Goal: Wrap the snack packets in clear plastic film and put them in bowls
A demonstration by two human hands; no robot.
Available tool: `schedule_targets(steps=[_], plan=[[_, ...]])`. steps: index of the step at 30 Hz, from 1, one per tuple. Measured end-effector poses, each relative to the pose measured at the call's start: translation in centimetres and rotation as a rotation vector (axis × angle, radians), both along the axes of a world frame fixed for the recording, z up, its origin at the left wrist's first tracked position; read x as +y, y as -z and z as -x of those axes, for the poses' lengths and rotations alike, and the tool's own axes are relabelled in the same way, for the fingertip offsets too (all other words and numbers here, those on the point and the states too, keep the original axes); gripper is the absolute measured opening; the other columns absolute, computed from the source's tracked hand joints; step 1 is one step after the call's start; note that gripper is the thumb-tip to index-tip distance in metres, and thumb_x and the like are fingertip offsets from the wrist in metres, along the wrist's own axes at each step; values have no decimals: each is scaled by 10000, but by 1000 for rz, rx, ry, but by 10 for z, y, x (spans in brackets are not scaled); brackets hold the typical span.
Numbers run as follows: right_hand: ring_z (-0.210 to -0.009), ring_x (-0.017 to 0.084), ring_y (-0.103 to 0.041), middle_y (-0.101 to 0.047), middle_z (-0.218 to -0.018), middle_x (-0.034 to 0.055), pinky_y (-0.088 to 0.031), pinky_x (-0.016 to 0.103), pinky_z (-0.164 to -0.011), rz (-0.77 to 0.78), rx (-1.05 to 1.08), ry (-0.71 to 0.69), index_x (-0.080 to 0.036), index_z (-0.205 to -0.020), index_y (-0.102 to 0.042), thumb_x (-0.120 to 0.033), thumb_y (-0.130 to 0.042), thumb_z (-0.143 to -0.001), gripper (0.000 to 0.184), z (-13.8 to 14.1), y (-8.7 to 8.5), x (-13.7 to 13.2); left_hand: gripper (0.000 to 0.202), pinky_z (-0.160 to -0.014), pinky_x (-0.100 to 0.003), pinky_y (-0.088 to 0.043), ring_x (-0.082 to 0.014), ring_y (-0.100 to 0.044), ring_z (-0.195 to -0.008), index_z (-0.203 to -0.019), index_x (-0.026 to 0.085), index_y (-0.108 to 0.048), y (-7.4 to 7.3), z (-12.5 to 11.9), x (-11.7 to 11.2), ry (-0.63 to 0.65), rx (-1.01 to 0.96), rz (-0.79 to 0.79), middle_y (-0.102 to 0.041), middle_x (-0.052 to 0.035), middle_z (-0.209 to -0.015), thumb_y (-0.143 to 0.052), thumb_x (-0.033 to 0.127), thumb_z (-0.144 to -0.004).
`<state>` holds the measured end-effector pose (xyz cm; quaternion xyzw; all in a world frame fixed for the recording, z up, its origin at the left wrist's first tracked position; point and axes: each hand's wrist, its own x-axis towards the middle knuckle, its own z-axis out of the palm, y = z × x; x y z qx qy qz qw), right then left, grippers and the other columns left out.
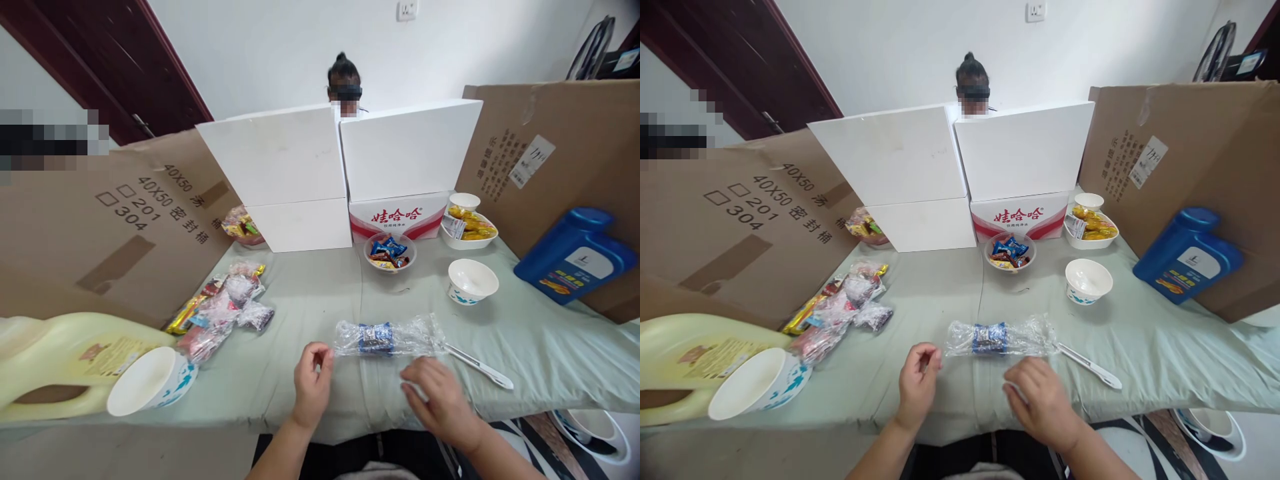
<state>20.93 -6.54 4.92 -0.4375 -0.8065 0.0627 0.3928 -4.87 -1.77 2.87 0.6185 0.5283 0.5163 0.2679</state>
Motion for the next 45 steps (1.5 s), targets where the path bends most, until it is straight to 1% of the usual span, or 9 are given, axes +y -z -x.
schedule_targets(steps=[5,9,15,23,28,31,34,38,45], plan=[[-1130,237,-562,-660,-1133,91,-458,426,-938,13,-206,-58,-195,-1077,-610,-167,-458,-919,220,20,4,28,145,-796,-339,-516,-197,-630,-831,-904,202,-624,-18,-22,0,549,482,-257,-661,-64,-840,-481,222,-894],[-1301,271,-438,-546,-1346,129,-419,472,-1001,45,-265,94,-183,-1259,-550,-215,-453,-931,344,13,17,60,302,-1056,-534,-368,-307,-430,-1306,-1193,206,-581,-6,-33,24,339,682,-190,-553,-127,-1317,-485,257,-911],[-1082,267,-570,-664,-1117,117,-422,452,-914,160,-305,174,-174,-1175,-599,-283,-477,-930,294,3,26,82,442,-1109,-585,-236,-307,-314,-1390,-1379,228,-441,9,-29,55,317,808,-50,-488,-115,-1414,-449,327,-949],[-854,202,-551,-635,-834,53,-391,342,-783,148,-315,-22,-208,-895,-646,-197,-427,-942,225,7,-15,48,352,-1111,-608,-197,-318,-327,-1381,-1236,219,-584,-18,-19,57,327,798,-76,-533,-114,-1364,-474,385,-946],[-725,183,-615,-672,-752,-7,-413,286,-657,497,-435,-302,-257,-872,-671,-303,-648,-813,78,2,-33,10,289,-1126,-577,-194,-269,-493,-1244,-1200,232,-597,-30,-23,37,502,814,-151,-656,-77,-1175,-487,309,-945],[-663,163,-625,-675,-740,-15,-424,268,-612,628,-327,-109,-264,-943,-668,-309,-554,-886,135,2,-30,19,190,-1073,-583,-285,-277,-561,-1133,-924,216,-680,-27,-30,32,425,841,-125,-692,-66,-1029,-504,285,-936],[-959,216,-623,-659,-1075,79,-474,328,-800,497,-238,123,-225,-1180,-591,-255,-535,-882,304,12,-17,46,153,-1024,-563,-367,-304,-540,-1170,-792,196,-669,-17,-38,31,348,839,-115,-655,-92,-1143,-555,233,-888],[-1246,313,-442,-473,-1381,131,-380,476,-1011,367,-361,-8,-241,-1343,-479,-187,-651,-746,624,31,5,72,361,-1009,-515,-425,-301,-499,-1244,-1144,177,-591,3,-39,28,328,809,-53,-513,-133,-1369,-586,152,-784],[-1163,252,-527,-555,-1276,96,-412,428,-1001,425,-168,-62,-254,-1295,-532,-148,-570,-759,548,6,10,87,772,-1133,-580,-220,-325,-235,-1427,-1482,195,-255,32,-15,18,346,918,-7,-305,-125,-1536,-604,377,-818]])
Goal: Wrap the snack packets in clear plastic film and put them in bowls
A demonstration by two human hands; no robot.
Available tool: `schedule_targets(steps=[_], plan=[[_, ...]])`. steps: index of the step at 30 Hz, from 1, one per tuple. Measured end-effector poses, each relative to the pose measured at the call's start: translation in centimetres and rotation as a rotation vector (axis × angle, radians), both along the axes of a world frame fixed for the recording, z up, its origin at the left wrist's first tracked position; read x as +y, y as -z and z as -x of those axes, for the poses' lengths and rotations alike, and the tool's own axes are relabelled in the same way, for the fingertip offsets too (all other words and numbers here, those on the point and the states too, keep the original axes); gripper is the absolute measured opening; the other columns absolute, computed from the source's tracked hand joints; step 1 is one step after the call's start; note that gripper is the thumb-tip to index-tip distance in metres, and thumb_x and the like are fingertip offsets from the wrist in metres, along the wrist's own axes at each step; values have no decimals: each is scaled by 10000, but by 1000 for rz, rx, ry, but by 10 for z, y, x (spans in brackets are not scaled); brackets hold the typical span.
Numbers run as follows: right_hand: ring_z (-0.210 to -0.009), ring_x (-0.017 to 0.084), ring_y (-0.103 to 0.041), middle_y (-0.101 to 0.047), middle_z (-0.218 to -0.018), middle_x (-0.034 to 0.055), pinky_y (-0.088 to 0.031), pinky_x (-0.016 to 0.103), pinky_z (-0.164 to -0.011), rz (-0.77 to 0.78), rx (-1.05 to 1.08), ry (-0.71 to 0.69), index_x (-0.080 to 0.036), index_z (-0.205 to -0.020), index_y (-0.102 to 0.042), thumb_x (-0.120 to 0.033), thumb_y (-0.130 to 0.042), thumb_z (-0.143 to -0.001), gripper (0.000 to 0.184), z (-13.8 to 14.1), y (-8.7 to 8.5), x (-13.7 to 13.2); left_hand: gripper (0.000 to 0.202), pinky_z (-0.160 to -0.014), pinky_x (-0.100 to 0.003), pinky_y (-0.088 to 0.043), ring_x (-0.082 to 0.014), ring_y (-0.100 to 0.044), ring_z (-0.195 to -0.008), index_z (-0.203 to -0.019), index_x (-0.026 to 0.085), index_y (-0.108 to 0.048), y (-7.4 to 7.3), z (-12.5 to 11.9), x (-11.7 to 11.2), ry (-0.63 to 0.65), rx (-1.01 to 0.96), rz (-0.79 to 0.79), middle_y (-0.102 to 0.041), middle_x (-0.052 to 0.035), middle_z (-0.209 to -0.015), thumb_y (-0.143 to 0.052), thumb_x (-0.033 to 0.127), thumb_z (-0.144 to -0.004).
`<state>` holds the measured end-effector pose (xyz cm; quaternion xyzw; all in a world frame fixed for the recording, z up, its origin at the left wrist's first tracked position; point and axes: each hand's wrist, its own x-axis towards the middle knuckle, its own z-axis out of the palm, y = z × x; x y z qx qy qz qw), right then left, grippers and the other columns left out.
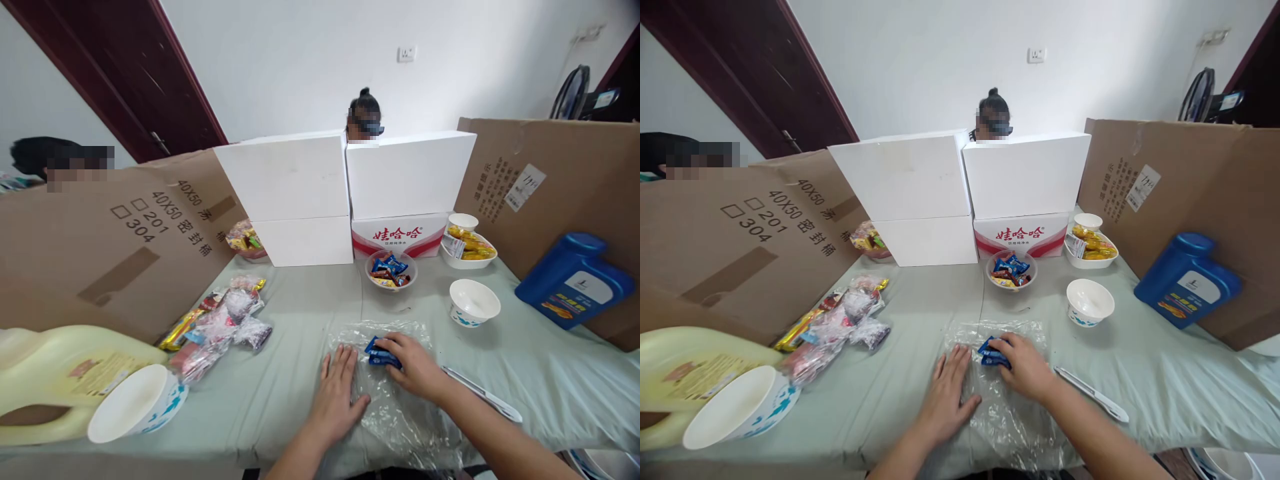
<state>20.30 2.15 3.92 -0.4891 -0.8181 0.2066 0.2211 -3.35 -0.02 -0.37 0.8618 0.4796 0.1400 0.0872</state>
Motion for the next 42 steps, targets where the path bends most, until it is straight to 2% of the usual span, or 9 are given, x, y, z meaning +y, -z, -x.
schedule_targets(steps=[5,10,15,18,21,25,28,36,42], plan=[[-1124,220,-563,-600,-1216,74,-441,396,-974,-134,298,174,-242,-1262,-534,-278,-539,-818,445,-33,-26,42,645,-1131,-583,-214,-338,-215,-1431,-1421,246,-406,0,1,-1,13,44,-5,-269,-99,-1554,-612,388,-826],[-1232,262,-465,-516,-1317,153,-379,431,-1035,-293,94,608,-152,-1361,-437,-341,-453,-860,536,-43,-49,119,642,-1136,-583,-210,-334,-230,-1426,-1419,240,-411,0,-1,-1,14,39,12,-287,-96,-1548,-610,389,-827],[-1303,336,-395,-495,-1365,186,-272,545,-1081,-156,-62,623,-132,-1336,-491,-394,-519,-841,561,-31,-37,156,646,-1141,-581,-203,-325,-220,-1432,-1414,250,-413,-1,-1,-2,-2,44,45,-281,-89,-1551,-622,379,-816],[-1386,366,-261,-399,-1460,183,-143,632,-1091,-121,-140,642,-144,-1377,-454,-437,-470,-881,576,-28,-29,145,625,-1142,-578,-203,-323,-219,-1433,-1415,250,-413,-3,0,-2,6,43,52,-283,-92,-1550,-597,412,-840],[-1441,325,-115,-250,-1542,174,-119,573,-1122,-191,-189,618,-121,-1440,-361,-455,-379,-932,608,-25,-19,109,621,-1144,-573,-194,-321,-202,-1438,-1421,248,-405,-5,0,-2,-4,46,43,-272,-93,-1554,-582,427,-853],[-1444,246,-148,-285,-1542,110,-162,466,-1146,-330,-268,189,-183,-1453,-361,-440,-347,-961,555,-5,6,36,612,-1144,-575,-177,-329,-136,-1452,-1437,249,-383,-5,-3,-4,-13,58,26,-212,-83,-1576,-547,437,-878],[-1443,283,-146,-264,-1555,60,-125,522,-1143,-220,-361,-117,-281,-1476,-308,-544,-426,-917,628,12,26,-6,643,-1138,-601,-148,-346,-94,-1455,-1471,280,-320,-8,-4,-6,-24,83,49,-180,-70,-1585,-513,482,-892],[-1437,383,-71,-211,-1564,98,-82,638,-1105,-15,-466,204,-248,-1479,-307,-669,-450,-848,772,-15,38,-15,864,-1131,-626,-95,-398,25,-1445,-1485,308,-283,-30,42,-22,-178,235,292,-60,-68,-1601,-658,557,-748],[-1426,292,-214,-336,-1517,120,-238,525,-1129,-112,-263,-2,-219,-1407,-445,-543,-464,-910,594,-28,12,-44,721,-1130,-562,-264,-323,-180,-1442,-1418,321,-396,-38,60,-37,96,54,144,-301,-45,-1544,-699,290,-764]])
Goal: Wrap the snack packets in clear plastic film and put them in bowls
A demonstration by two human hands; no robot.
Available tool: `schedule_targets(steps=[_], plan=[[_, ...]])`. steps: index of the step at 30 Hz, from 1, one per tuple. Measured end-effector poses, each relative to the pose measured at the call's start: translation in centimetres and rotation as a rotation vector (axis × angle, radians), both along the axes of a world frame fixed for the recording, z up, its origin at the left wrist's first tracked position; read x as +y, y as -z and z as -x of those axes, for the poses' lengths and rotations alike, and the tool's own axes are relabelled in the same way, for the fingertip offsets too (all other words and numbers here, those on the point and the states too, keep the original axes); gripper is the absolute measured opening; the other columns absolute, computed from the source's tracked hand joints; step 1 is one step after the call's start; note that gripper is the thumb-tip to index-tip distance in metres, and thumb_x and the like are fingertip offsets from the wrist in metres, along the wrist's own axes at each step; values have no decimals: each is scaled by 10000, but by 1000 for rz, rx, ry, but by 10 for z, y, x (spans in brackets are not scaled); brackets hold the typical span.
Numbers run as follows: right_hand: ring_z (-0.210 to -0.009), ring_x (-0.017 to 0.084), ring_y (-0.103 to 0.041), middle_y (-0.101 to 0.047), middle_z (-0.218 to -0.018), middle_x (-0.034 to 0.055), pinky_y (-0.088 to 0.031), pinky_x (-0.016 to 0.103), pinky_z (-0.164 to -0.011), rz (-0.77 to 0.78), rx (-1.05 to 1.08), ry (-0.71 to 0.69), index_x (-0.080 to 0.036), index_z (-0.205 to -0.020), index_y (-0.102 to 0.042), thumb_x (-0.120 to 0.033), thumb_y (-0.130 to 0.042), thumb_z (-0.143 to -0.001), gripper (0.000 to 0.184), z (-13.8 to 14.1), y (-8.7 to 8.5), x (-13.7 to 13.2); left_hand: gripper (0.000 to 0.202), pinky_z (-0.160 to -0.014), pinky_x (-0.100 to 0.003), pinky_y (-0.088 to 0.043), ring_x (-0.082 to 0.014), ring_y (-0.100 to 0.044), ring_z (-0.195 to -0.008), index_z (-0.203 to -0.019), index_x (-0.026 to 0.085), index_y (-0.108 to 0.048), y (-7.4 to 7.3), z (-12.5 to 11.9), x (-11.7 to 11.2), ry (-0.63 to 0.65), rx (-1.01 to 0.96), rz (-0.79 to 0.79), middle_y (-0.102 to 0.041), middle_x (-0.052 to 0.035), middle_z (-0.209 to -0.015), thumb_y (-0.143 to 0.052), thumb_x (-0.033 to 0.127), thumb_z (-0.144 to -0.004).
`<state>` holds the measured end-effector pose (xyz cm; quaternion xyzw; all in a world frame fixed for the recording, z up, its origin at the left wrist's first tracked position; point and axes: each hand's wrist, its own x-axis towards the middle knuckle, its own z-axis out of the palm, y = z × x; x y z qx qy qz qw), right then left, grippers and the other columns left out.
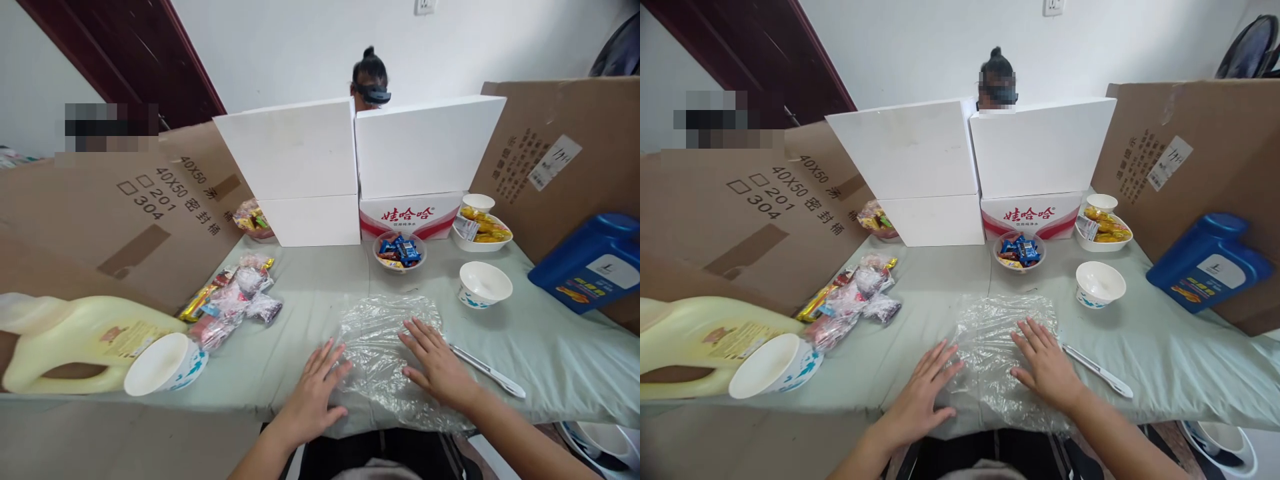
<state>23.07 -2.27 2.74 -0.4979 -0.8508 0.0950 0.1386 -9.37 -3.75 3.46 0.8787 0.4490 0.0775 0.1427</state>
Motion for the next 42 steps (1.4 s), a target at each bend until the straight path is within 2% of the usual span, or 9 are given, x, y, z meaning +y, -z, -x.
schedule_targets(steps=[3,7,12,16,20,23,27,33,42], plan=[[-1374,278,-345,-432,-1460,117,-316,474,-1111,135,118,-190,-242,-1418,-428,-567,-570,-845,674,-6,-17,-25,463,-1073,-488,-391,-270,-451,-1279,-1278,282,-556,0,-4,-3,94,-102,16,-599,-64,-1263,-626,212,-825],[-1389,315,-306,-385,-1491,108,-248,547,-1129,261,108,-310,-271,-1442,-384,-469,-678,-778,753,-20,-14,-55,260,-992,-398,-463,-218,-556,-1113,-945,246,-683,-3,-2,-4,128,-227,54,-661,-60,-948,-455,131,-899],[-1333,226,-417,-561,-1347,85,-356,455,-1092,271,160,-198,-248,-1267,-572,-147,-418,-896,415,-31,-3,-76,209,-928,-333,-486,-199,-596,-1055,-877,224,-621,-16,11,-4,70,-350,276,-673,-44,-959,-422,165,-894],[-1035,190,-635,-681,-1102,82,-509,345,-897,345,398,-2,-234,-1116,-626,-240,-382,-934,304,-26,-4,-71,159,-721,-267,-506,-155,-619,-747,-841,205,-593,-25,14,7,-136,-392,404,-653,-11,-791,-445,249,-884],[-822,201,-669,-699,-922,67,-539,339,-754,291,588,353,-213,-1132,-595,-387,-454,-882,336,-16,4,-46,200,-677,-263,-510,-148,-633,-657,-1018,192,-552,-17,2,35,-326,-565,456,-630,20,-714,-490,279,-849],[-705,195,-653,-683,-827,40,-527,342,-703,212,596,560,-182,-1180,-540,-433,-460,-849,423,-11,13,-27,314,-640,-259,-507,-138,-618,-586,-1125,175,-507,-2,-14,59,-445,-613,409,-607,43,-678,-511,225,-815],[-696,212,-655,-684,-816,48,-499,342,-671,100,413,664,-147,-1234,-488,-402,-381,-887,444,-8,23,-15,418,-650,-257,-497,-141,-639,-610,-1227,169,-488,14,-34,77,-589,-452,234,-656,10,-772,-538,166,-812],[-719,243,-675,-701,-842,100,-451,314,-583,-54,35,686,-116,-1310,-448,-323,-306,-939,448,-2,30,-13,405,-757,-285,-491,-197,-687,-820,-1272,204,-495,22,-44,75,-608,-242,-42,-706,-21,-892,-550,220,-871],[-744,214,-678,-693,-1001,107,-467,298,-589,-155,-118,648,-164,-1257,-519,-248,-317,-944,383,-1,32,-15,307,-710,-248,-492,-176,-689,-788,-1220,213,-545,31,-48,84,-555,-131,-182,-721,-19,-914,-518,274,-920]])
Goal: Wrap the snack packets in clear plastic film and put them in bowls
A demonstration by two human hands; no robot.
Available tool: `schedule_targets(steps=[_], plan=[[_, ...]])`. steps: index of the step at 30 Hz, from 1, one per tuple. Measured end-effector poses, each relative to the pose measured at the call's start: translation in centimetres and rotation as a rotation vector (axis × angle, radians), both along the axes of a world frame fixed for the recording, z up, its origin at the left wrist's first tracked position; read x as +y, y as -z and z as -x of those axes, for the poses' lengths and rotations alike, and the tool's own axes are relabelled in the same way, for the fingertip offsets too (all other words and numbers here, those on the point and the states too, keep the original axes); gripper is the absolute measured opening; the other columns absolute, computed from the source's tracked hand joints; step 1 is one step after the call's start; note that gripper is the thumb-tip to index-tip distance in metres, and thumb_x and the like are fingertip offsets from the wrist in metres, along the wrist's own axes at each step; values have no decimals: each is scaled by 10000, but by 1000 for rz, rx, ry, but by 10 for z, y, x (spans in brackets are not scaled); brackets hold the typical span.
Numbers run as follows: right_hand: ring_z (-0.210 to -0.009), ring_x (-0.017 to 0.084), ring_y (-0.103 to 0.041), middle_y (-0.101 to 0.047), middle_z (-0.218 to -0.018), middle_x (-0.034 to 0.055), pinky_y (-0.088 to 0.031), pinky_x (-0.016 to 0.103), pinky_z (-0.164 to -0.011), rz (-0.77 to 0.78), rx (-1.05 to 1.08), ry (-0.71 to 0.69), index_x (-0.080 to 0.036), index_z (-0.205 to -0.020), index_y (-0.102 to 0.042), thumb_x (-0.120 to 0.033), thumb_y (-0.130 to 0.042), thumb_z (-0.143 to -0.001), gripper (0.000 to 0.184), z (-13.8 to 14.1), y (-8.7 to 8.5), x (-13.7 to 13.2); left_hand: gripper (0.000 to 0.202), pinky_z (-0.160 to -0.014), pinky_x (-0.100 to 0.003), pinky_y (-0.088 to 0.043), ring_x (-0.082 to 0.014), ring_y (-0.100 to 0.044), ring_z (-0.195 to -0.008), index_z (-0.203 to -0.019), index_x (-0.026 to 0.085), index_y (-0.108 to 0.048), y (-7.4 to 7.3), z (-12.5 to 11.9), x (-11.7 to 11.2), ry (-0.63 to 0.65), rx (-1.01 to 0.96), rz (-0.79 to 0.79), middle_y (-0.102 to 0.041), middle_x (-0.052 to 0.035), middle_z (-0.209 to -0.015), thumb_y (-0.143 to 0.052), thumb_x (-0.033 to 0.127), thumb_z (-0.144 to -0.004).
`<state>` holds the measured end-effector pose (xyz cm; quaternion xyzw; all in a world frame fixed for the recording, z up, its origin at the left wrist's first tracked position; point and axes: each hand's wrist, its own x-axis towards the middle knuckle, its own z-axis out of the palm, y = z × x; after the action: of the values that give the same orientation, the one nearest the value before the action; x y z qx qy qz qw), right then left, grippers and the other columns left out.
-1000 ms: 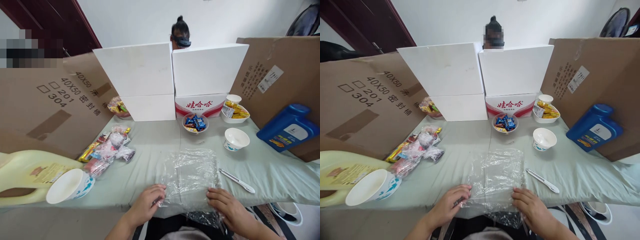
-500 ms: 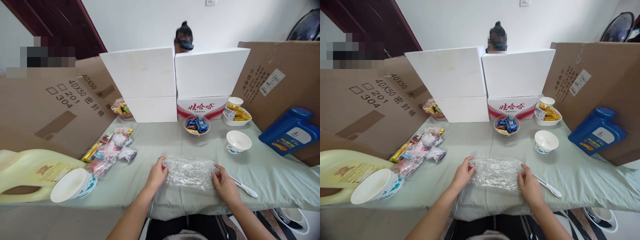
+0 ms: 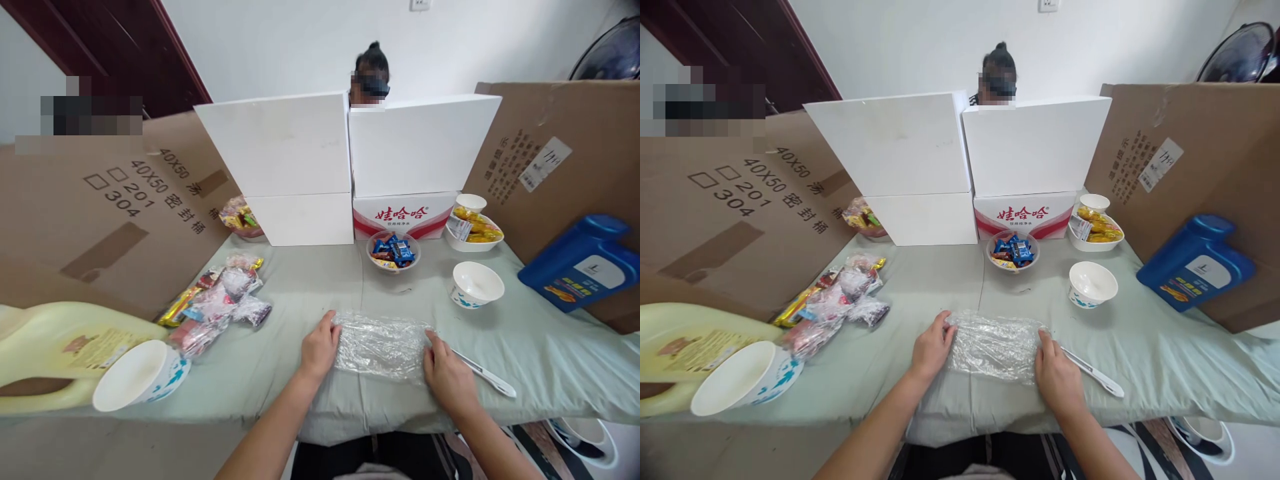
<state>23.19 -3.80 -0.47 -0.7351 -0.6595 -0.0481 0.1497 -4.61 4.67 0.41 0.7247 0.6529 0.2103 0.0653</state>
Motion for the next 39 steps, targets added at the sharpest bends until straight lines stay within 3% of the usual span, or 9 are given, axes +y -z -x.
schedule_targets(steps=[8,14,20,26,30,34,39], plan=[[-707,205,-671,-671,-1022,117,-429,286,-541,75,-90,2,-146,-1295,-476,-207,-323,-953,379,0,3,4,299,-719,-268,-494,-198,-687,-833,-1207,174,-562,2,-5,13,47,96,-15,-719,-67,-974,-515,279,-930],[-717,199,-676,-660,-1061,123,-430,276,-557,176,-117,10,-144,-1284,-472,-172,-348,-941,365,4,-4,7,218,-829,-280,-497,-176,-668,-899,-1103,193,-597,2,-8,18,163,-41,-143,-699,-52,-1015,-434,234,-964],[-750,213,-683,-657,-1075,126,-457,289,-592,180,-100,-2,-130,-1276,-487,-139,-343,-926,379,4,-5,6,212,-852,-272,-492,-166,-652,-935,-1058,182,-606,5,-14,28,191,-11,-82,-685,-49,-1031,-427,149,-950],[-770,214,-684,-663,-1081,126,-465,295,-600,191,-76,-47,-120,-1283,-487,-145,-344,-931,380,2,-6,5,228,-721,-240,-478,-158,-640,-812,-977,204,-645,-7,-5,7,242,98,29,-667,-32,-946,-432,134,-936],[-808,202,-689,-675,-1099,117,-461,272,-602,127,-34,-82,-143,-1271,-489,-240,-349,-973,344,1,-4,5,234,-712,-237,-466,-156,-637,-829,-966,211,-645,-14,10,-10,174,197,135,-652,-31,-973,-428,132,-936],[-744,196,-695,-710,-1006,100,-453,272,-584,65,-40,-40,-144,-1249,-500,-214,-337,-969,330,3,2,9,259,-734,-241,-496,-158,-652,-863,-1089,213,-617,-6,19,-9,126,167,-20,-655,-36,-1056,-410,142,-949],[-697,198,-691,-714,-979,97,-425,277,-551,27,-87,-34,-132,-1246,-496,-200,-362,-955,327,4,5,11,277,-728,-255,-542,-164,-676,-848,-1086,195,-629,14,21,-2,190,127,-197,-678,-49,-1043,-385,155,-962]])
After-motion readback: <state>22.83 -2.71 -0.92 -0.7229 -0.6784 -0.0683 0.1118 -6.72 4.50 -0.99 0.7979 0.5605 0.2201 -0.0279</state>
